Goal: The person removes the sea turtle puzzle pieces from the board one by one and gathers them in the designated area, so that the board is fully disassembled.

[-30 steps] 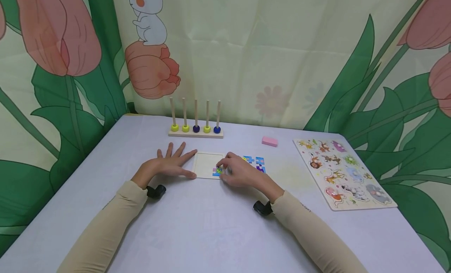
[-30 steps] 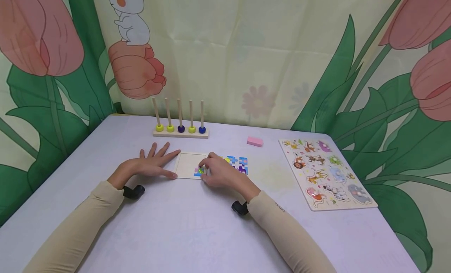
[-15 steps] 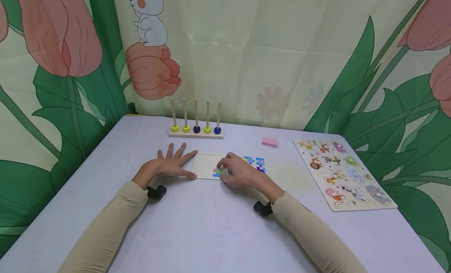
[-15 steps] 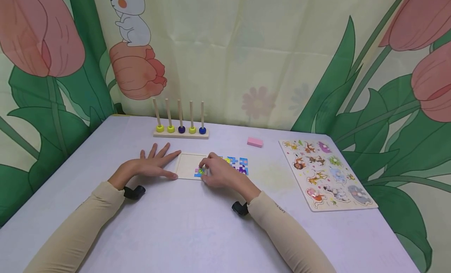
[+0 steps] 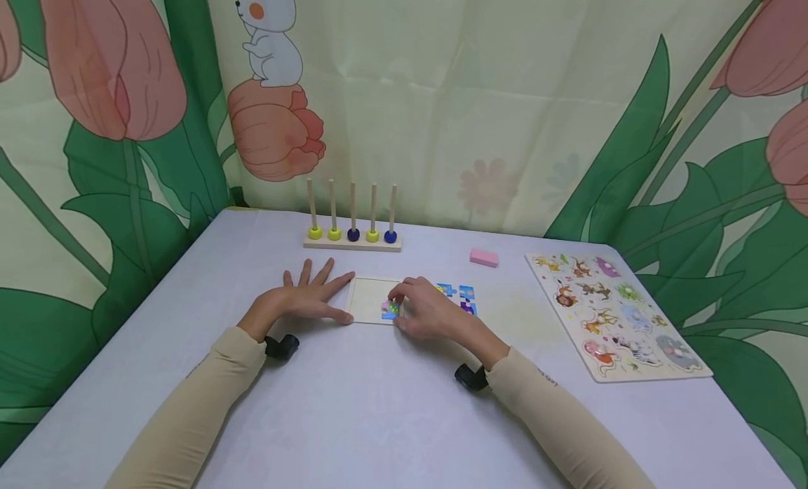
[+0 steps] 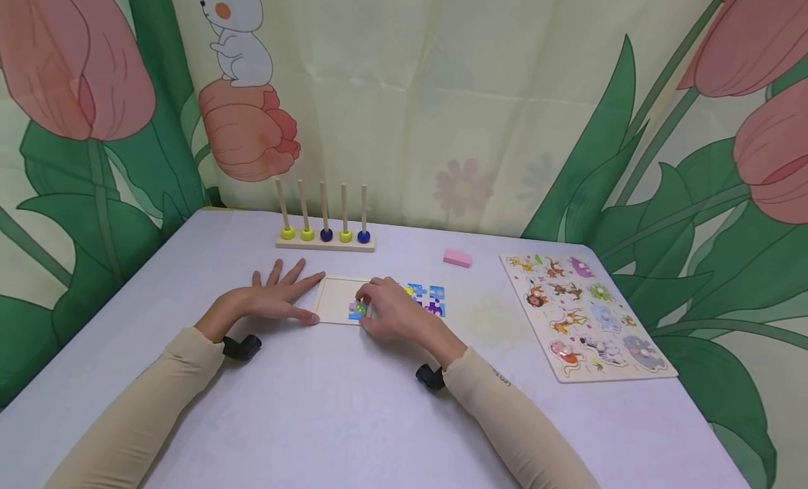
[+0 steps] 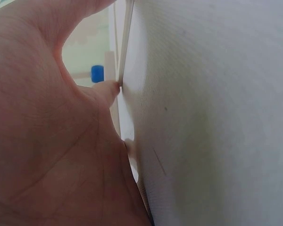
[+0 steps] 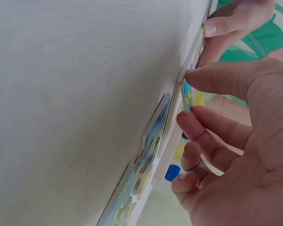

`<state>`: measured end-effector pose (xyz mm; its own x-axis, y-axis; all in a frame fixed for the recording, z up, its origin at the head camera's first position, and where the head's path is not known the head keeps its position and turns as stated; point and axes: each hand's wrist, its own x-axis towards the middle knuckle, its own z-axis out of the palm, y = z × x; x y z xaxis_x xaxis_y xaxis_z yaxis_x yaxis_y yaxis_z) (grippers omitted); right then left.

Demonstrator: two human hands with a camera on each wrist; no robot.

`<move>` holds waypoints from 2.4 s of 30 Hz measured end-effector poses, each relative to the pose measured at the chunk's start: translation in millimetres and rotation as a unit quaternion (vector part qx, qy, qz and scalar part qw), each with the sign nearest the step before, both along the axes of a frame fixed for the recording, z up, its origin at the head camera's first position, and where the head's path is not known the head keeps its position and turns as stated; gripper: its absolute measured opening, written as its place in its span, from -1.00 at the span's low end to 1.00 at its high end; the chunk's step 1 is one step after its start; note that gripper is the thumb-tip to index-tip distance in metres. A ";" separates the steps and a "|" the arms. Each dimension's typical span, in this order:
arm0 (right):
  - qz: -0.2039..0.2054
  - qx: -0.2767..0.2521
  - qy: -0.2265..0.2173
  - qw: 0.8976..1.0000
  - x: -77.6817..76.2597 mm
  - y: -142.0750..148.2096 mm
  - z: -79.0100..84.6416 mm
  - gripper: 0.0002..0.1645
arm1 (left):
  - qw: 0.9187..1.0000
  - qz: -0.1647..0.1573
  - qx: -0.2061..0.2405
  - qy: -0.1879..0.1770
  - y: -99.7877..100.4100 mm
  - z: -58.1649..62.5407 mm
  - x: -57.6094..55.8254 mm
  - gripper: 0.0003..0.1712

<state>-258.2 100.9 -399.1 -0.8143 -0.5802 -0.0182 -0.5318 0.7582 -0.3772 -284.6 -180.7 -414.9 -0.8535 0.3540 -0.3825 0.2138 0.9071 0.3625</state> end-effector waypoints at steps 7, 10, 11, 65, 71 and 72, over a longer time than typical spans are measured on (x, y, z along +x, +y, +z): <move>-0.001 -0.006 -0.008 1.000 0.0 -1.1 3.4 -0.47 | 1.000 0.000 -0.002 -0.002 0.5 1.8 0.5 0.29; -0.007 -0.011 -0.012 1.000 -0.4 -1.6 5.2 -0.48 | 1.000 0.000 -0.007 0.006 -1.7 -4.8 -4.4 0.33; -0.009 -0.011 -0.014 1.000 -0.6 -1.7 5.7 -0.48 | 1.000 0.001 -0.010 0.006 -2.2 -7.0 -6.1 0.34; -0.048 -0.028 0.008 0.998 28.5 100.2 0.1 -0.64 | 1.000 0.003 0.005 -0.006 0.6 -0.2 0.8 0.30; -0.059 -0.022 0.011 0.998 31.0 119.5 -1.3 -0.63 | 1.000 -0.001 0.004 -0.007 0.2 0.3 0.8 0.31; -0.060 -0.022 0.011 0.998 30.8 122.0 -1.9 -0.62 | 1.000 -0.001 0.001 -0.007 -0.2 -1.2 0.2 0.30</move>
<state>-227.4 222.8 -401.0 -0.8778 -0.4784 0.0242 -0.4470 0.8000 -0.4002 -284.4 -180.9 -416.1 -0.8472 0.3562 -0.3941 0.2101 0.9061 0.3673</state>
